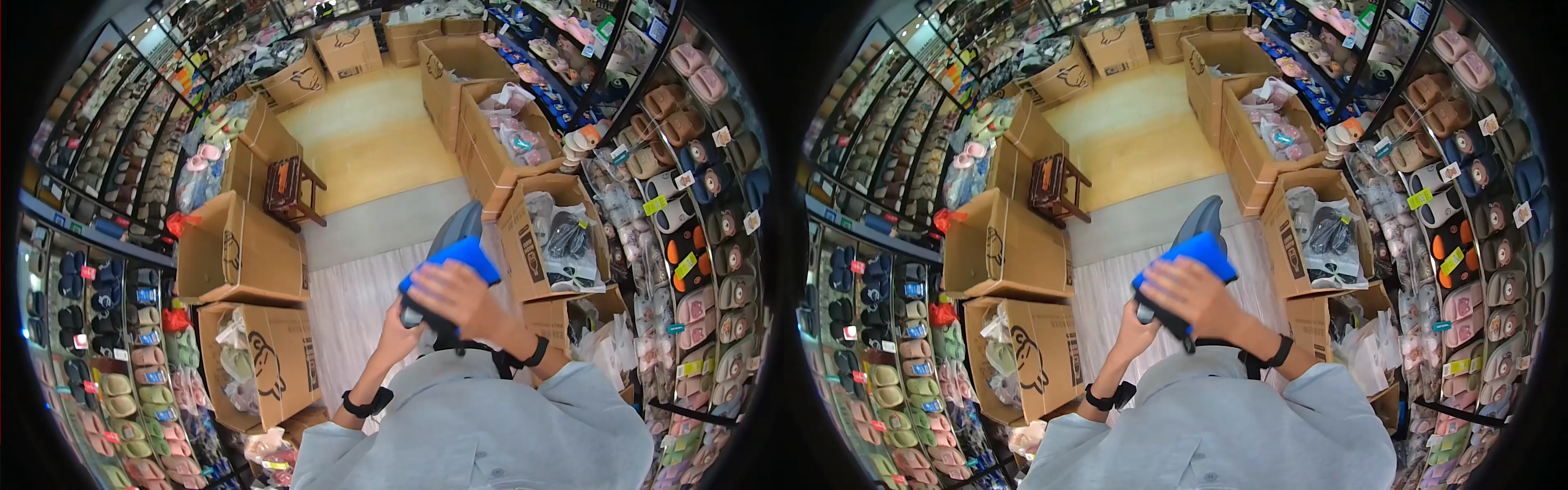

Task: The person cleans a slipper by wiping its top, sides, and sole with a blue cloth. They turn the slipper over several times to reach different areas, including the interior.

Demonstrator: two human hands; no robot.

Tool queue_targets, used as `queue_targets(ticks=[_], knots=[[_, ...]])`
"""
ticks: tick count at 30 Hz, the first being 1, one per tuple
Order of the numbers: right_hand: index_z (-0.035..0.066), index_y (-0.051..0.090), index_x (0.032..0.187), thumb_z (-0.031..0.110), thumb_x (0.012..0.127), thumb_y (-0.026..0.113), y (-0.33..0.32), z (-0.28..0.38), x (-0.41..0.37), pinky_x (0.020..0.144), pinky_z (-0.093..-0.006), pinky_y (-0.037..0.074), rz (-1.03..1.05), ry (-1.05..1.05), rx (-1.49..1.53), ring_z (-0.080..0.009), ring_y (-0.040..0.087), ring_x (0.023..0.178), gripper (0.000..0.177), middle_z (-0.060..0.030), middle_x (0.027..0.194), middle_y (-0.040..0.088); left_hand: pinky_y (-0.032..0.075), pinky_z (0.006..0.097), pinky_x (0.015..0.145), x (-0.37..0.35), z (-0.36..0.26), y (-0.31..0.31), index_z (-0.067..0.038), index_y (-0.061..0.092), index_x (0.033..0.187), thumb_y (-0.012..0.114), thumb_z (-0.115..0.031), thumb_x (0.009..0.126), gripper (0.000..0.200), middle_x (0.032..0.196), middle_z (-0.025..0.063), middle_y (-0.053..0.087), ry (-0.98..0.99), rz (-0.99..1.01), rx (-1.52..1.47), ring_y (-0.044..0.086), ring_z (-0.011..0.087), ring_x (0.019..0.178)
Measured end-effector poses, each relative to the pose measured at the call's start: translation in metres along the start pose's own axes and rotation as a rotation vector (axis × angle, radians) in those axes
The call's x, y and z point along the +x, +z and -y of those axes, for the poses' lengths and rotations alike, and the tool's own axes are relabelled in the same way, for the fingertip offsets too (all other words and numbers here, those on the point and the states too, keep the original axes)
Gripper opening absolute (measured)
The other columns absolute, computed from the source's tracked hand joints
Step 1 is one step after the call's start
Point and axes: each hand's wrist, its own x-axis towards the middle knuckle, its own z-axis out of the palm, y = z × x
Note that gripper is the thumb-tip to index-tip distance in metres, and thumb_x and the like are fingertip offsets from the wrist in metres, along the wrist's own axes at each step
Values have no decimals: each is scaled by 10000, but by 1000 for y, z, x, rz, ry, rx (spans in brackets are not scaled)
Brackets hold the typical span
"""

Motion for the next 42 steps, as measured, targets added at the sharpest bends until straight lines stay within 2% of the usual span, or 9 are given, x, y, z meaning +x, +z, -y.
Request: queue_targets(ticks=[2,7,14,20,23,27,31,36,42], knots=[[94,659,1491,299,858,734,6,-6,-2,1209,-502,430,6,-180,-44,-300,606,1424,669,-126,1538,640,467,408,1208,18,-8,6,10,447,1609,843,-30,820,884,1683,176,485,190,7,-22,573,261,1438],[90,634,1507,187,899,699,-22,-66,3,1228,-513,408,-59,-17,-23,-321,602,1413,619,-146,1537,629,458,324,1148,39,-15,17,-16,555,1545,661,66,838,720,1493,122,641,-193,-27,32,590,195,1371],[69,707,1418,352,912,826,-44,-124,-6,1199,-554,421,-352,293,-98,-351,622,1378,592,-152,1463,678,369,319,1213,63,-36,36,-63,364,1717,513,140,778,972,1598,209,560,41,70,78,525,229,1482],[101,598,1548,245,857,792,-19,-86,-26,1242,-526,388,-26,116,36,-318,565,1457,732,-135,1580,597,427,361,1204,83,19,35,-21,434,1654,733,84,794,917,1561,201,590,-147,108,111,544,228,1463],[106,597,1543,258,901,750,-15,-74,-29,1258,-501,377,57,16,127,-289,560,1462,677,-127,1582,596,515,412,1135,86,-6,39,-2,556,1494,888,-43,769,798,1389,165,680,31,128,9,649,257,1324],[144,610,1539,281,924,747,-26,-104,-38,1257,-490,379,57,43,46,-270,566,1460,645,-115,1573,606,461,392,1184,104,-7,36,-15,552,1520,789,27,783,775,1437,161,654,-315,243,42,598,237,1397],[124,656,1491,272,952,776,-44,-152,-46,1237,-504,405,-140,291,-34,-315,599,1422,571,-129,1522,644,357,350,1247,125,-20,35,-18,436,1653,534,125,776,894,1576,188,575,-51,253,84,516,246,1499],[77,678,1447,255,912,849,-49,-194,-36,1190,-517,449,-290,548,-16,-372,615,1367,589,-161,1446,676,378,308,1201,136,-14,22,-34,462,1648,494,139,752,914,1577,142,583,-78,289,53,530,197,1461],[102,622,1520,199,761,874,-6,-150,0,1226,-541,418,-68,265,-143,-352,561,1452,805,-144,1551,609,405,369,1219,154,-2,-1,-17,491,1597,640,66,823,793,1561,179,580,-162,276,13,524,273,1495]])
